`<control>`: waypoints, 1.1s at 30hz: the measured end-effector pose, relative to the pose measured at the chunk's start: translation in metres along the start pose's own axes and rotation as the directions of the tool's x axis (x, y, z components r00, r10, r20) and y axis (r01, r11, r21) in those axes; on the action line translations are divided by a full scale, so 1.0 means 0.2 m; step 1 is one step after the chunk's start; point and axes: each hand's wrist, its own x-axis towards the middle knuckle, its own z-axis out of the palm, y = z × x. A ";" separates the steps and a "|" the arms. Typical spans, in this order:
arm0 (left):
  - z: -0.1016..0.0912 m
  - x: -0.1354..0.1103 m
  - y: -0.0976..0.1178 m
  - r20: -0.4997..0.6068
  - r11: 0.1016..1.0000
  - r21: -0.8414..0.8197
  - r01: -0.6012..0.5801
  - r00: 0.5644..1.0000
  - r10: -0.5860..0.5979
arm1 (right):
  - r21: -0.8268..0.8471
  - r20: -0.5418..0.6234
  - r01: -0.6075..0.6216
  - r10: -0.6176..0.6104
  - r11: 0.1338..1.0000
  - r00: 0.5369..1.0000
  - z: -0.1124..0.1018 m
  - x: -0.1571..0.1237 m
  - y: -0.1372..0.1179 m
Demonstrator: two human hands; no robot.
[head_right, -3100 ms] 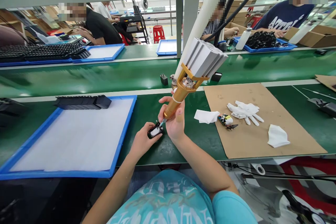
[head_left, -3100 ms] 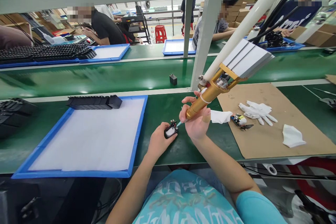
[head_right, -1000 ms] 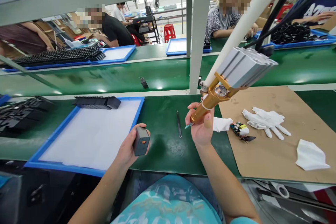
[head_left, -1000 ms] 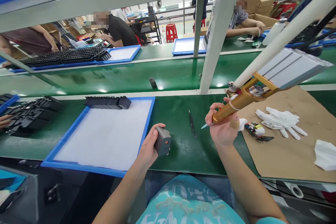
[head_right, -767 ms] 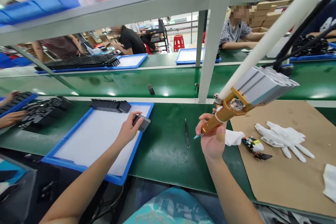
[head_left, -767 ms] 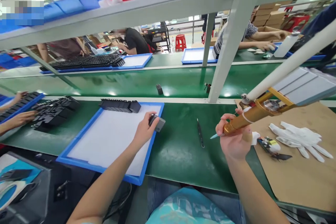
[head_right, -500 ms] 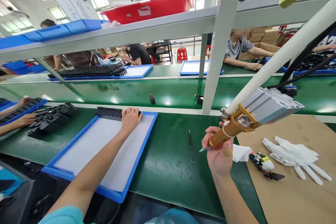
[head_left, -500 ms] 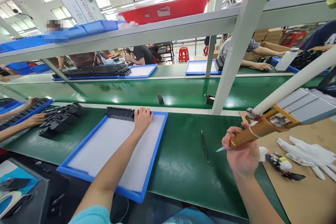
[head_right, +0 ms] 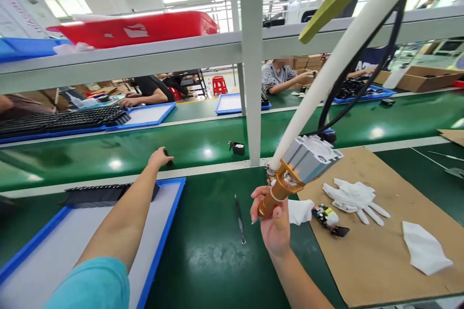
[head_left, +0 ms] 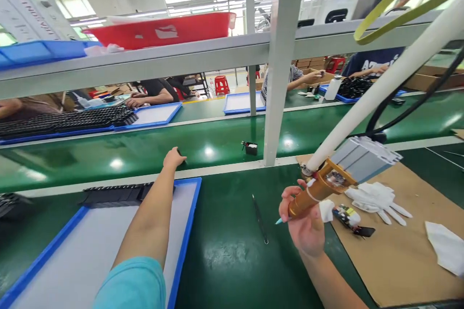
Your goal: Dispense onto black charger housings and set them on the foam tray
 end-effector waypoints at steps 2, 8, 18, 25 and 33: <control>-0.01 0.01 0.03 0.007 1.000 0.002 -0.001 1.000 0.001 | 0.007 0.012 -0.002 0.002 1.000 1.000 0.00 0.00 0.00; 0.05 -0.23 0.37 0.086 0.914 -0.165 -0.370 0.918 0.387 | 0.027 0.044 0.008 -0.010 1.000 0.999 0.01 0.00 -0.01; 0.33 -0.66 0.85 0.127 0.714 -0.448 -0.538 0.752 0.647 | 0.058 0.067 0.022 -0.026 0.998 0.997 -0.01 0.00 0.01; 0.41 -0.41 0.79 0.064 0.880 -0.438 -0.181 0.971 0.232 | 0.093 0.101 -0.003 -0.006 0.996 0.995 0.00 -0.01 0.00; 0.35 -0.37 0.78 0.042 0.851 -0.516 -0.100 0.989 0.142 | 0.078 0.105 0.001 -0.009 0.997 0.994 0.00 0.00 0.01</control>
